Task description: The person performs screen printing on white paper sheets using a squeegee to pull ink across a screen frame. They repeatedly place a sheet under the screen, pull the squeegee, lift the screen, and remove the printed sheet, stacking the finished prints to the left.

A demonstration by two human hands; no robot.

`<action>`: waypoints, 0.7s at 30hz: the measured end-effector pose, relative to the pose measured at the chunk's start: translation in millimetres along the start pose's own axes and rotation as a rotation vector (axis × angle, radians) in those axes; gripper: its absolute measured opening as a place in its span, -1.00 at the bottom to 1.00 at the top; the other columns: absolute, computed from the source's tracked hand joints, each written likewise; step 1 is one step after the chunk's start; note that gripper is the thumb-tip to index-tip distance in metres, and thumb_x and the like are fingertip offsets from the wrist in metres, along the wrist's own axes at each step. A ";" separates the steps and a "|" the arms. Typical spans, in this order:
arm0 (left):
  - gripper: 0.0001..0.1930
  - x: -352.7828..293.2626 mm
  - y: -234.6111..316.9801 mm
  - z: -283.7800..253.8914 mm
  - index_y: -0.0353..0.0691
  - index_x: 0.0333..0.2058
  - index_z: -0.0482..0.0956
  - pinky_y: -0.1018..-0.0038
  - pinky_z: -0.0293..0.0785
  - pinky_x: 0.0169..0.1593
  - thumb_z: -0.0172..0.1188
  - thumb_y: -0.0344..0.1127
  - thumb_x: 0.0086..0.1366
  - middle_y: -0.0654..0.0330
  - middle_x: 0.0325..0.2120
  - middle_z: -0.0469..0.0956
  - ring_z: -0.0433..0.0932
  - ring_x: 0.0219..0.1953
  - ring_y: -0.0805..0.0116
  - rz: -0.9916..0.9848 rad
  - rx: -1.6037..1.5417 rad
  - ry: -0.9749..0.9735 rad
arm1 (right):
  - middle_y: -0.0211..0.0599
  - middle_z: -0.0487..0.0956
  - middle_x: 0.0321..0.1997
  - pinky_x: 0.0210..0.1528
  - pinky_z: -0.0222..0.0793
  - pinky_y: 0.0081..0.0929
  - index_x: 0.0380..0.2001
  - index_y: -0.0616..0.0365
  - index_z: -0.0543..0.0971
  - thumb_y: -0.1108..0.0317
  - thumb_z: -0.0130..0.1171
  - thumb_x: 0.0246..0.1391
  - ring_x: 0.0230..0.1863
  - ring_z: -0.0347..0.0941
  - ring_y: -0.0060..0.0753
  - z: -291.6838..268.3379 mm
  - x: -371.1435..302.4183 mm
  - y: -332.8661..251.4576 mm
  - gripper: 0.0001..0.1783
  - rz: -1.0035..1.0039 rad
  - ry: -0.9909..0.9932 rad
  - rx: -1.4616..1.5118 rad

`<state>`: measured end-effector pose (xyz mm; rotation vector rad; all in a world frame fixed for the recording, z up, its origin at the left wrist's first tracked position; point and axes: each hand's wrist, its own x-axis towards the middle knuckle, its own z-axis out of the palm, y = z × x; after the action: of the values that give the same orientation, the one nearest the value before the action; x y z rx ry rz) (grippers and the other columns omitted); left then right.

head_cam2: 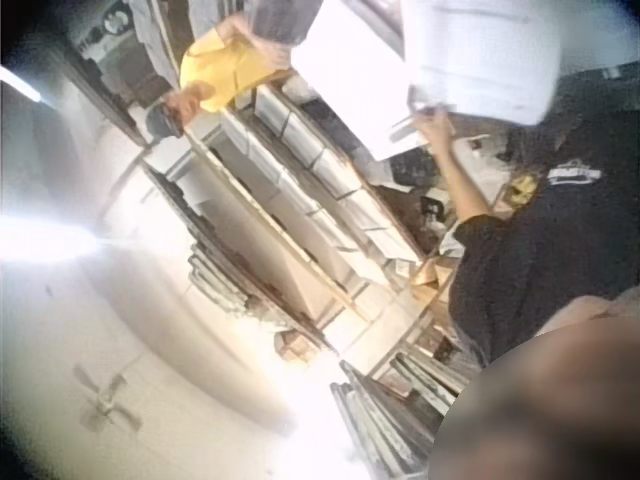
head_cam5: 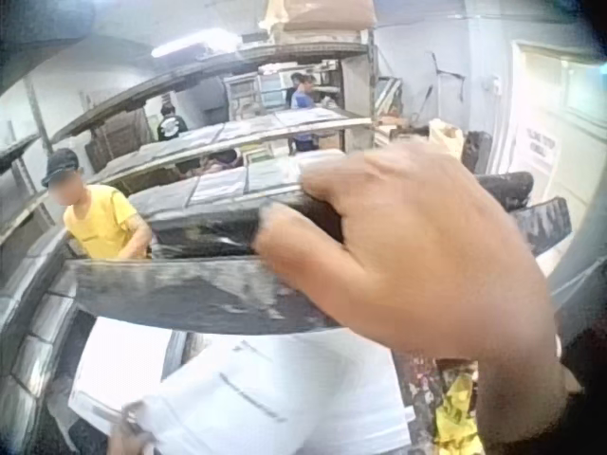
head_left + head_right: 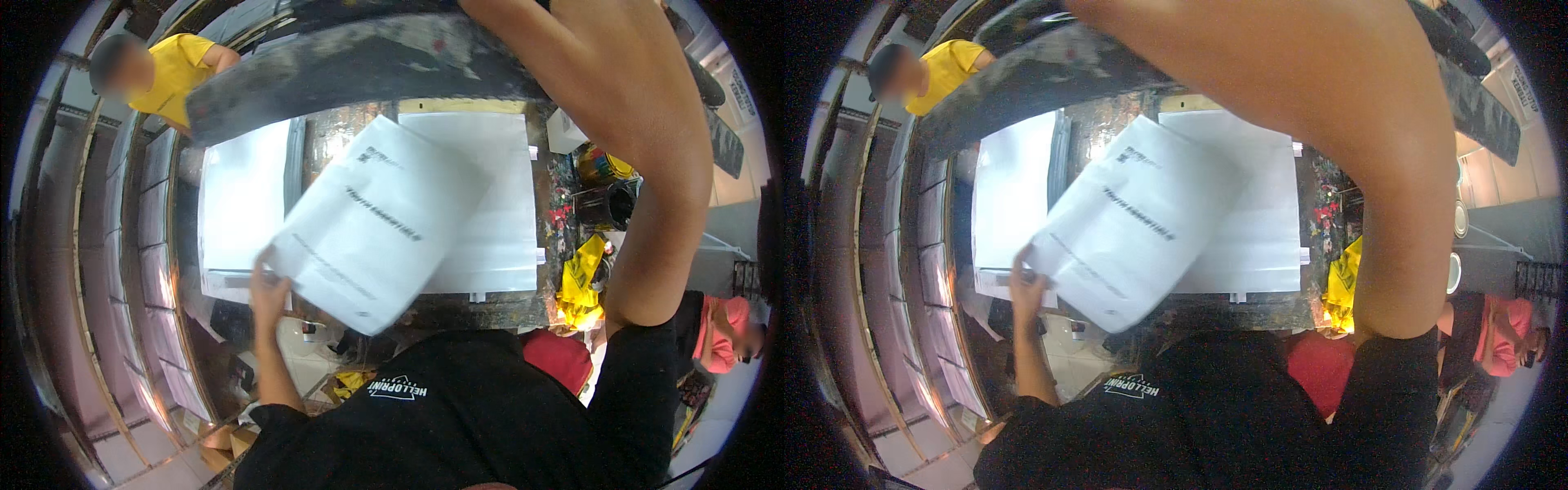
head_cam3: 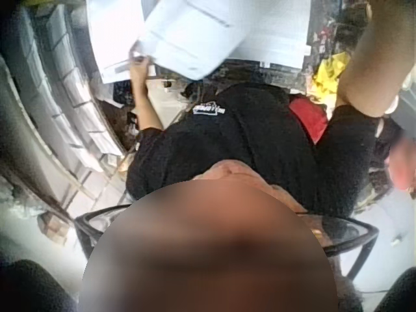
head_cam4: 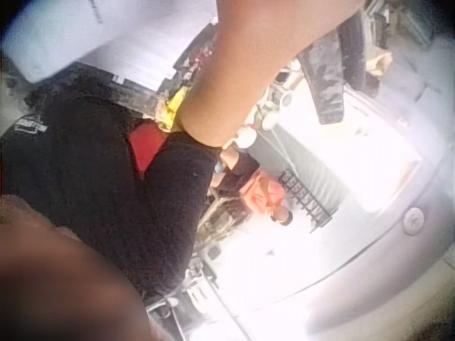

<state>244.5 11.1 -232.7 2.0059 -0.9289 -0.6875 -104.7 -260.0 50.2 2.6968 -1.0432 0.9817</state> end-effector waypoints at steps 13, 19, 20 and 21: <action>-0.22 -3.2 81.1 19.5 -0.32 0.35 0.20 0.17 0.22 0.37 0.36 -0.13 0.29 -0.13 0.30 0.34 0.32 0.35 0.08 0.468 -0.412 -0.336 | 0.14 0.61 -0.40 -0.02 0.39 0.01 0.21 0.19 0.44 -0.12 0.10 0.14 -0.25 0.56 0.22 32.9 -96.3 -24.3 -0.28 0.046 0.017 -0.224; 0.15 -158.8 63.8 118.7 -0.29 0.39 0.06 0.03 0.14 0.42 -0.19 0.67 0.20 -0.15 0.30 0.25 0.25 0.36 -0.07 -0.422 -1.418 -0.443 | -0.16 0.58 -0.13 0.04 0.32 0.00 -0.22 -0.03 0.68 -0.19 0.16 0.17 -0.02 0.48 -0.03 93.6 -258.7 -48.9 -0.54 -0.058 -0.625 -0.076; 0.15 -162.7 34.8 135.8 -0.28 0.40 0.06 0.04 0.15 0.42 -0.20 0.68 0.20 -0.14 0.30 0.25 0.28 0.33 -0.06 -0.504 -1.349 -0.482 | -0.14 0.62 -0.14 0.02 0.38 0.02 -0.18 -0.01 0.67 -0.19 0.14 0.19 -0.03 0.53 0.02 120.4 -298.2 -37.9 -0.52 0.018 -0.633 0.061; 0.16 -162.2 5.0 150.4 -0.27 0.41 0.06 0.06 0.16 0.41 -0.22 0.69 0.19 -0.14 0.29 0.25 0.30 0.30 -0.06 -0.582 -1.276 -0.502 | -0.12 0.65 -0.21 -0.07 0.46 0.03 -0.14 0.01 0.65 -0.19 0.14 0.21 -0.10 0.58 0.06 132.8 -317.5 -38.3 -0.50 0.134 -0.782 0.172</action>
<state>39.0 73.3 -286.0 0.8931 0.0143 -1.6245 -187.3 -87.9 -238.7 3.2666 -1.2900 -0.0322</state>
